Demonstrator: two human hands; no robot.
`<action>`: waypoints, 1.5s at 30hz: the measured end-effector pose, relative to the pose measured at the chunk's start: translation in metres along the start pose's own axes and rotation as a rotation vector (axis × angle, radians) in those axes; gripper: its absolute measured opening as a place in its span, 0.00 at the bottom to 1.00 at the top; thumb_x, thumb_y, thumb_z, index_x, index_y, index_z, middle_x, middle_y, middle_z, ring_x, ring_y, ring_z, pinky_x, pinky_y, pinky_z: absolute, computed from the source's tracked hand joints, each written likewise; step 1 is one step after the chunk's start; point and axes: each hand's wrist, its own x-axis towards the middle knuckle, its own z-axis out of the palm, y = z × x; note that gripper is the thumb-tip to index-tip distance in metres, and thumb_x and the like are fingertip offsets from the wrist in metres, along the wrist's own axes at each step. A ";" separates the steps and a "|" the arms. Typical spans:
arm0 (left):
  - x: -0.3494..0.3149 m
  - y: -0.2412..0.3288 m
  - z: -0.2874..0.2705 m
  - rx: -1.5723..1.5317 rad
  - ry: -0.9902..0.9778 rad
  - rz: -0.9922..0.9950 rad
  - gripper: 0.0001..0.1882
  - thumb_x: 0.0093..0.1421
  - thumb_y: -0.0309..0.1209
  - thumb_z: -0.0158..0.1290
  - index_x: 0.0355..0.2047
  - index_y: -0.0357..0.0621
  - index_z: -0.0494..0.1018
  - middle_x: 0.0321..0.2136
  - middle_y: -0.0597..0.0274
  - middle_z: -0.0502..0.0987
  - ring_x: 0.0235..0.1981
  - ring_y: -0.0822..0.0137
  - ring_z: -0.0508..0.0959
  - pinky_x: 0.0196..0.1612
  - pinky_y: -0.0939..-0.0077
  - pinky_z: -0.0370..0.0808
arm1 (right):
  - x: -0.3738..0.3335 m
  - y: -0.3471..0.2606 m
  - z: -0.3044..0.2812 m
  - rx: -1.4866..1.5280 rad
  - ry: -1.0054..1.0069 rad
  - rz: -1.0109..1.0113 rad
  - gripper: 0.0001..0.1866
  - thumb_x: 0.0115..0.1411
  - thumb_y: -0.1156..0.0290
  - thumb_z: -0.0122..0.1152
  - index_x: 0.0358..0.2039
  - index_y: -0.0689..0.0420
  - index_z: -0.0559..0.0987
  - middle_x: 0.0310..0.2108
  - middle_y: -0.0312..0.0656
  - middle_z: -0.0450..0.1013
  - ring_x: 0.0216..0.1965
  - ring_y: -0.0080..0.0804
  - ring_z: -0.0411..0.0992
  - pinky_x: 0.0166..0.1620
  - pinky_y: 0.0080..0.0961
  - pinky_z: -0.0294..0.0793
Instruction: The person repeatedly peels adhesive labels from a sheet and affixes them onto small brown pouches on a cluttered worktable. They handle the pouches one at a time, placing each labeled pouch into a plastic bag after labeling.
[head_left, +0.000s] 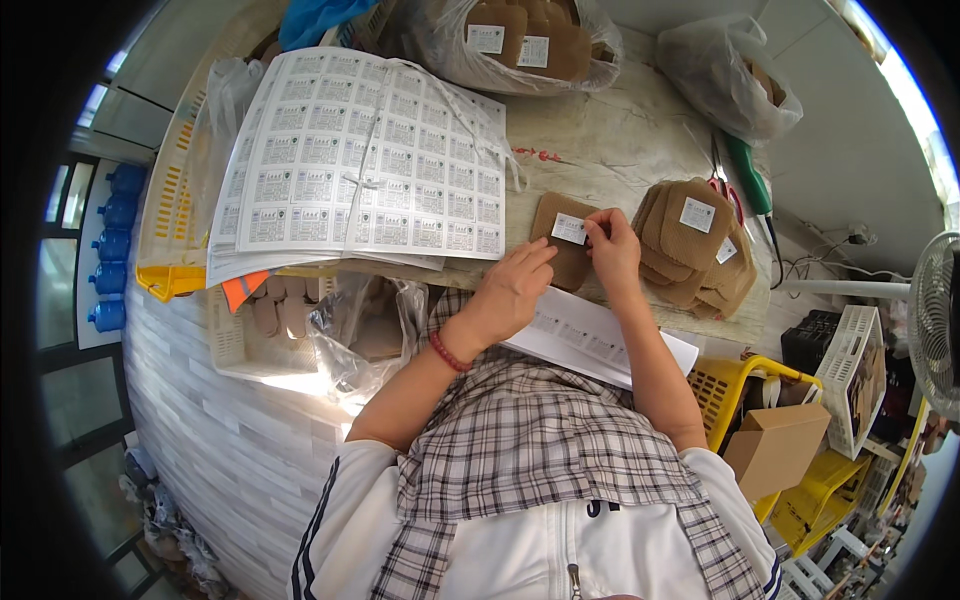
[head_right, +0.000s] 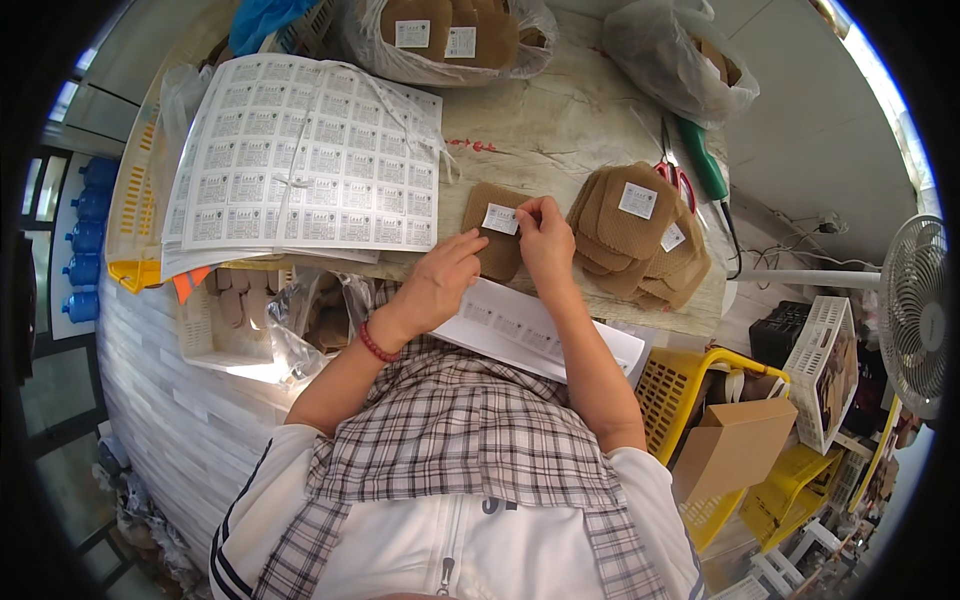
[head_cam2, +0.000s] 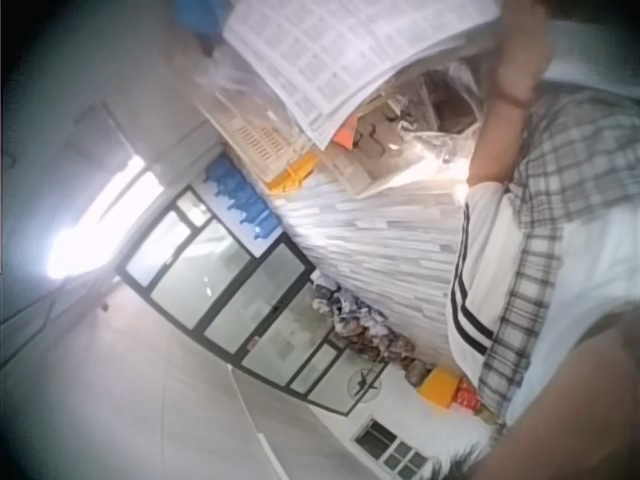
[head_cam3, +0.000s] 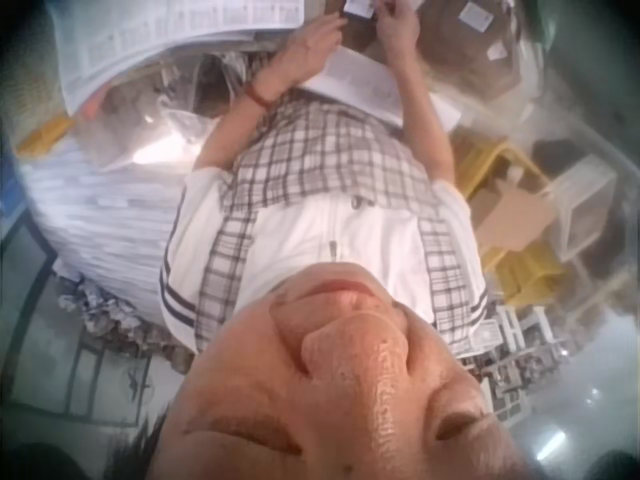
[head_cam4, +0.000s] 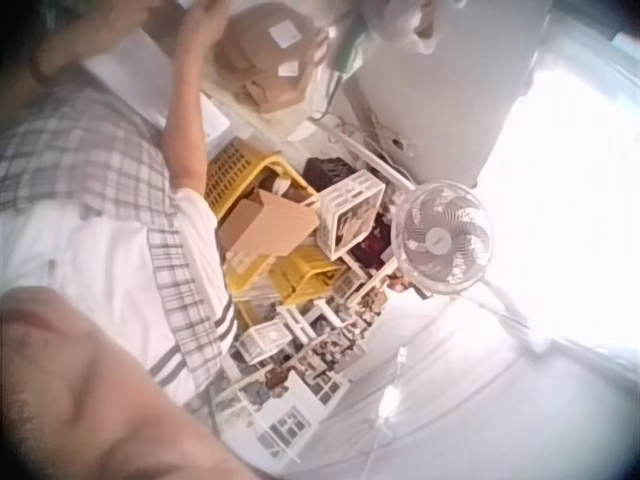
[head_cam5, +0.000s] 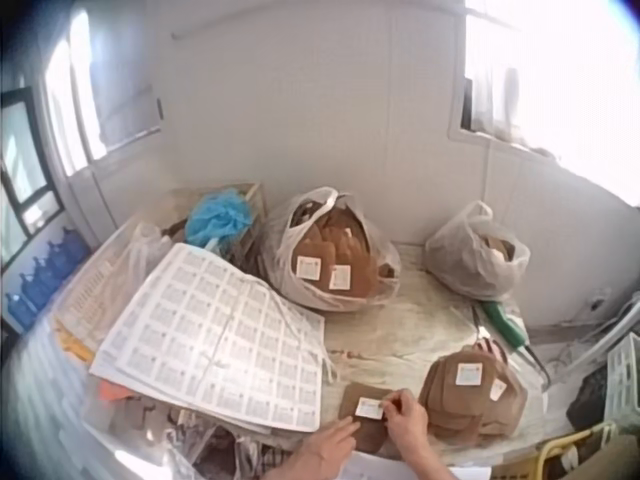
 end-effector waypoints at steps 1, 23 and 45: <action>0.000 0.000 0.000 -0.001 -0.004 -0.003 0.04 0.56 0.21 0.51 0.31 0.31 0.71 0.53 0.38 0.74 0.59 0.39 0.70 0.61 0.54 0.69 | 0.000 0.001 0.001 -0.021 0.008 -0.003 0.05 0.61 0.70 0.62 0.35 0.57 0.78 0.25 0.40 0.77 0.26 0.31 0.75 0.34 0.30 0.74; 0.004 0.009 -0.002 -0.024 -0.028 -0.115 0.04 0.58 0.22 0.48 0.27 0.34 0.66 0.62 0.39 0.64 0.51 0.41 0.72 0.52 0.52 0.72 | -0.012 -0.013 0.001 -0.172 0.080 -0.147 0.04 0.61 0.70 0.60 0.35 0.56 0.77 0.30 0.45 0.78 0.32 0.44 0.78 0.37 0.36 0.75; 0.001 0.004 0.007 0.038 -0.011 -0.041 0.05 0.55 0.20 0.51 0.32 0.30 0.70 0.57 0.38 0.69 0.60 0.41 0.68 0.61 0.55 0.68 | -0.028 -0.032 0.011 -0.531 0.232 -0.372 0.21 0.60 0.73 0.59 0.54 0.56 0.71 0.44 0.47 0.69 0.41 0.49 0.74 0.37 0.41 0.79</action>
